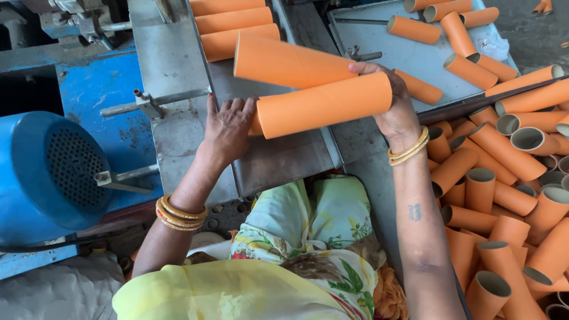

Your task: The person picks orange cylindrical tubes from a large bin and places them one by one onto a moving conveyor belt. The person handles the tubes by hand, arranging them in a row on the belt as they move along.

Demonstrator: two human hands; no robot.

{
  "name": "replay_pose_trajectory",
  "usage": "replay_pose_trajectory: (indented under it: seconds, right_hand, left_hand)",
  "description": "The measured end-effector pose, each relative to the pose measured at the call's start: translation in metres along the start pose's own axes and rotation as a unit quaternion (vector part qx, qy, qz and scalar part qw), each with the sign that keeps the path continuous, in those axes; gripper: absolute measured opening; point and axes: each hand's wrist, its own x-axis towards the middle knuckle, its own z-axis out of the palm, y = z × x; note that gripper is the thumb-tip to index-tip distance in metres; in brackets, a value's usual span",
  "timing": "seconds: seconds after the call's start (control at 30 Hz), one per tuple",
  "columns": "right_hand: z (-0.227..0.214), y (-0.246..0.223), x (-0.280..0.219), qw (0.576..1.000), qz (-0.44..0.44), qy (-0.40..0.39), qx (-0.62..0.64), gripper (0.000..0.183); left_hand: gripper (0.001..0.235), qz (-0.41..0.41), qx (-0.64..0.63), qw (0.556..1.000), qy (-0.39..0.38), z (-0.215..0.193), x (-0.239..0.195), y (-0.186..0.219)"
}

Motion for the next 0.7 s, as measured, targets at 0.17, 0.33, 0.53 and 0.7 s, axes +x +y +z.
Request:
replay_pose_trajectory:
  seconds: [0.17,0.33,0.53,0.7]
  right_hand:
    - [-0.001,0.028,0.007,1.000,0.013,0.021,0.007,0.032]
    - [0.024,0.071,0.032,0.999,0.023,0.033,0.019,0.031]
    - [0.024,0.069,0.036,0.998,-0.024,0.045,-0.020,0.033]
    - [0.003,0.033,-0.007,0.996,-0.043,0.035,-0.063,0.027]
  left_hand:
    - [0.064,0.027,0.093,0.993,-0.071,0.005,-0.007,0.006]
    - [0.075,-0.015,0.055,0.997,-0.047,0.008,-0.012,-0.009]
    - [0.071,-0.024,0.038,0.998,0.047,0.025,-0.005,-0.022]
    - [0.053,-0.027,-0.067,0.991,0.111,0.021,0.003,-0.041]
